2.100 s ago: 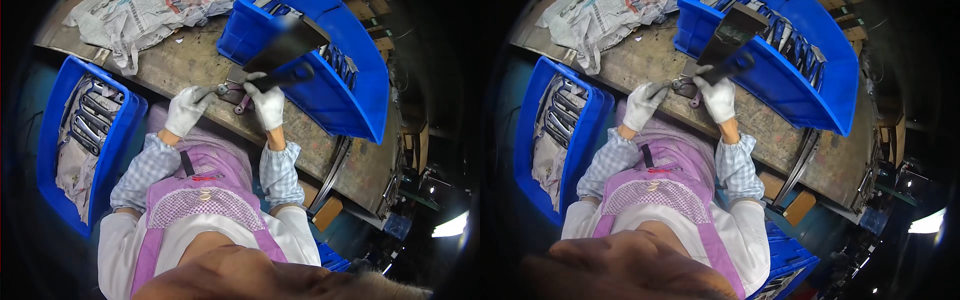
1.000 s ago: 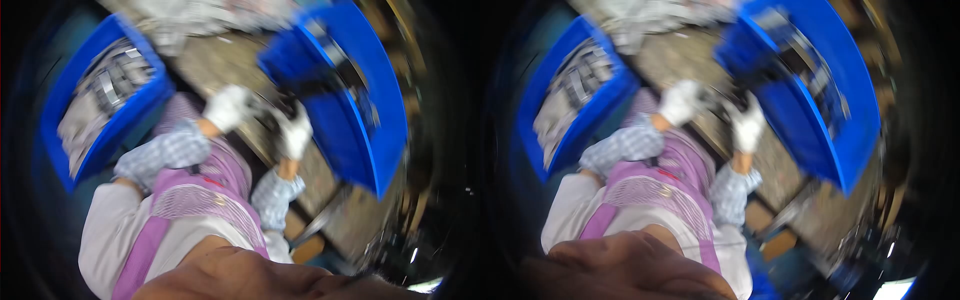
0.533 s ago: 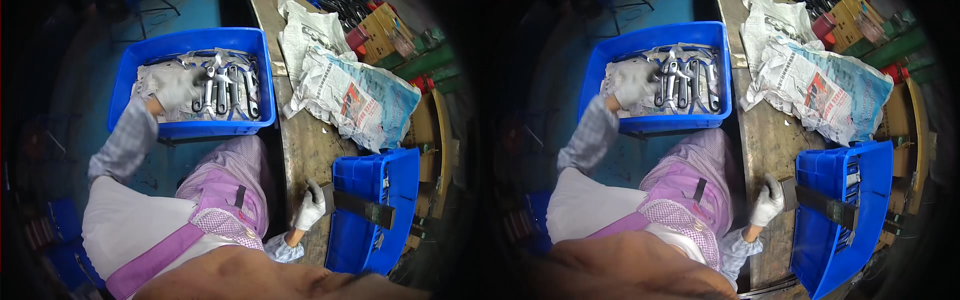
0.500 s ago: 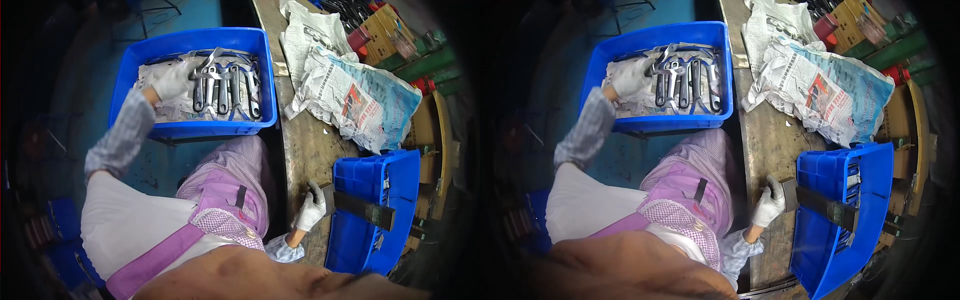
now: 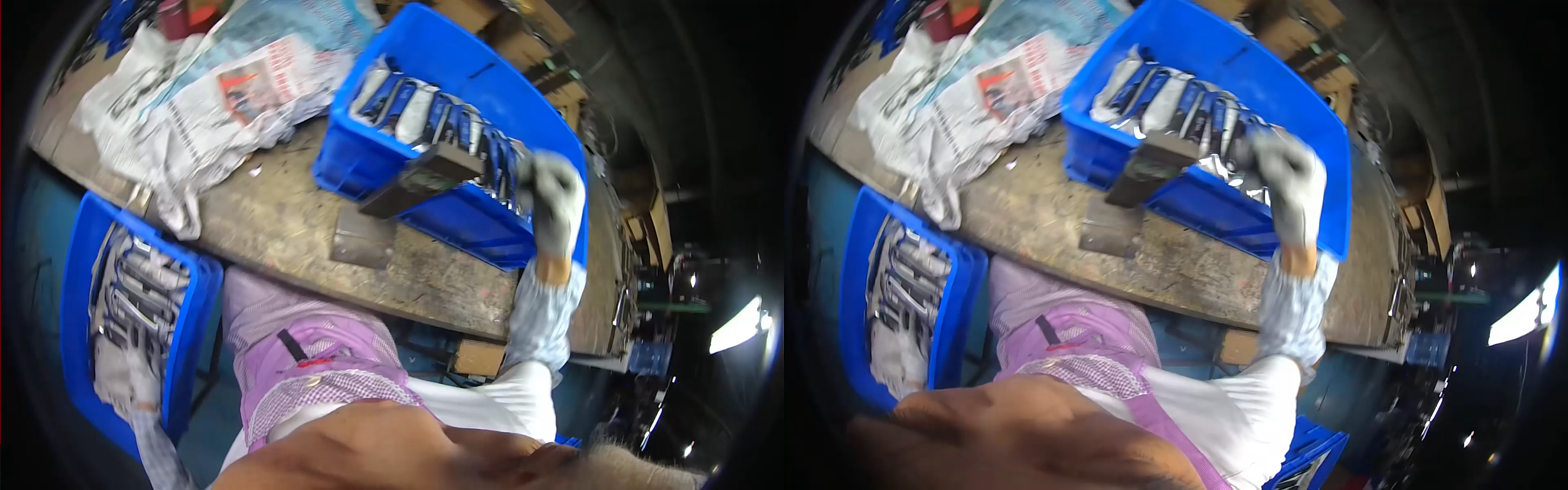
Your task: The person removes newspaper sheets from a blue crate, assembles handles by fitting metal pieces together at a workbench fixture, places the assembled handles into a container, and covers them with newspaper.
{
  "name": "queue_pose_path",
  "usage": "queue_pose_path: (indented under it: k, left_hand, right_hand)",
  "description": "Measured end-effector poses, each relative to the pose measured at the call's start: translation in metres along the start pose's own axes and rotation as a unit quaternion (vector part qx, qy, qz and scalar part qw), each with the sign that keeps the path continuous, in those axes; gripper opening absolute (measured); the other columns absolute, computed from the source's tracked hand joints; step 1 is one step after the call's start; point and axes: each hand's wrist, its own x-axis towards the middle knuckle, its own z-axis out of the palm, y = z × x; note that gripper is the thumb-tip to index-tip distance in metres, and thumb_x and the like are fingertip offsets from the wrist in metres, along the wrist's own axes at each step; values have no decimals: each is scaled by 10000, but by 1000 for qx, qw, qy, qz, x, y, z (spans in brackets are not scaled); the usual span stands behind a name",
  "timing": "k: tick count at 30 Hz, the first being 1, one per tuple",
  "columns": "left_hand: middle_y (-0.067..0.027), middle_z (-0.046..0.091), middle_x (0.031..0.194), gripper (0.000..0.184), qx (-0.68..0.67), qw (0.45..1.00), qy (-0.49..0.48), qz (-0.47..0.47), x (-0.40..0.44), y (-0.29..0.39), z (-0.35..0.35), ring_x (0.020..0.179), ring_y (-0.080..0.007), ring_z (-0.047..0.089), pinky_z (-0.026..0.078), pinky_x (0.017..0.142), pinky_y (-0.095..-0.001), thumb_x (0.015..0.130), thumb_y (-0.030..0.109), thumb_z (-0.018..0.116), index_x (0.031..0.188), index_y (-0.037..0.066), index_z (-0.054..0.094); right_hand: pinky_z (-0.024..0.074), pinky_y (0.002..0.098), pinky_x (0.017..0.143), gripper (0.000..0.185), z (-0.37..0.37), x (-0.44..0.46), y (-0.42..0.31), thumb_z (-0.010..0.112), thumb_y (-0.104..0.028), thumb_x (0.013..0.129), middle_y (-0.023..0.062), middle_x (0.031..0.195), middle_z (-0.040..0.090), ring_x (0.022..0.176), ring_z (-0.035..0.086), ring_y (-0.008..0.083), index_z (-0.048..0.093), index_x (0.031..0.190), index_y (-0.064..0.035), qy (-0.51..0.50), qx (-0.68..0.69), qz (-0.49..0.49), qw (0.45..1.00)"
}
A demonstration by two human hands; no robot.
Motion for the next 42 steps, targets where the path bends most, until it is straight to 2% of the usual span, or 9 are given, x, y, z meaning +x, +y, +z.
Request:
queue_pose_path:
  k: [4, 9, 11, 14, 21, 29, 33, 39, 42]
  left_hand:
    - [-234, 509, 1399, 451, -94, 995, -38, -6, -14, 3, -19, 1273, -360, 515, 406, 1080, -393, 919, 46, 615, 1360, -5, 533]
    - [-179, 641, 1264, 343, -115, 967, 106, -201, 22, 27, -57, 1134, -275, 632, 493, 973, -312, 981, 83, 559, 1317, 20, 595]
    - [-167, 639, 1273, 332, 7, 982, 128, -136, 40, 92, -77, 1129, -241, 634, 498, 969, -306, 1008, 95, 530, 1318, -12, 581]
    - [-177, 631, 1271, 328, -414, 872, 207, -162, 81, 157, -45, 1127, -245, 632, 517, 976, -338, 997, 39, 540, 1306, -67, 566]
    - [-148, 645, 1236, 334, -232, 898, 167, 334, 161, 367, -1, 1070, -312, 646, 520, 919, -395, 849, 105, 690, 1181, 72, 671]
    - [-143, 487, 1438, 448, -235, 906, 94, 338, 162, 388, 27, 1246, -358, 509, 469, 991, -442, 854, 203, 676, 1282, 95, 601]
    - [-136, 505, 1410, 462, -175, 904, 132, 368, 146, 374, 27, 1219, -344, 533, 479, 972, -431, 829, 177, 693, 1270, 74, 602]
    - [-84, 649, 1197, 290, -260, 881, 190, 347, 118, 358, 41, 1014, -276, 644, 522, 863, -390, 798, 52, 695, 1086, 62, 667]
    - [-84, 700, 1018, 205, -324, 881, 193, 287, 120, 356, 38, 882, -264, 682, 545, 769, -361, 839, 79, 700, 1043, 61, 698]
  right_hand:
    - [523, 374, 881, 343, -35, 107, 69, 625, -307, 880, 172, 1087, 706, 974, 684, 323, 718, 1140, -104, -224, -626, 74, 743]
    - [559, 423, 806, 605, -22, 165, 83, 590, -581, 886, 192, 893, 723, 878, 714, 342, 722, 1022, -6, -234, -629, 334, 663]
    - [556, 400, 802, 778, -32, 153, 145, 558, -690, 871, 191, 892, 723, 797, 709, 338, 714, 988, 63, -274, -634, 248, 680]
    - [548, 401, 718, 583, -45, 150, 153, 696, -531, 838, 144, 752, 715, 706, 695, 292, 719, 892, 49, -249, -491, 324, 770]
    - [552, 382, 844, 588, -34, 136, 164, 700, -489, 731, 239, 1064, 705, 990, 696, 339, 732, 1006, 29, -132, -576, 279, 757]
    - [455, 281, 576, 348, -94, 102, 85, 594, -338, 900, 68, 813, 720, 665, 622, 127, 732, 1070, -67, 1, -158, 185, 970]
    - [309, 217, 469, 386, -75, 21, 20, 507, -238, 924, 67, 818, 714, 564, 492, 30, 658, 1173, 15, 126, -76, -17, 989]
    - [517, 339, 798, 241, 35, -89, 44, 594, -35, 854, 162, 914, 654, 831, 603, 197, 560, 1078, 44, 219, -129, -229, 940]
    - [499, 288, 668, 321, 76, -99, 58, 656, -119, 850, 154, 830, 649, 700, 601, 169, 587, 1127, 27, 223, -24, -292, 930]
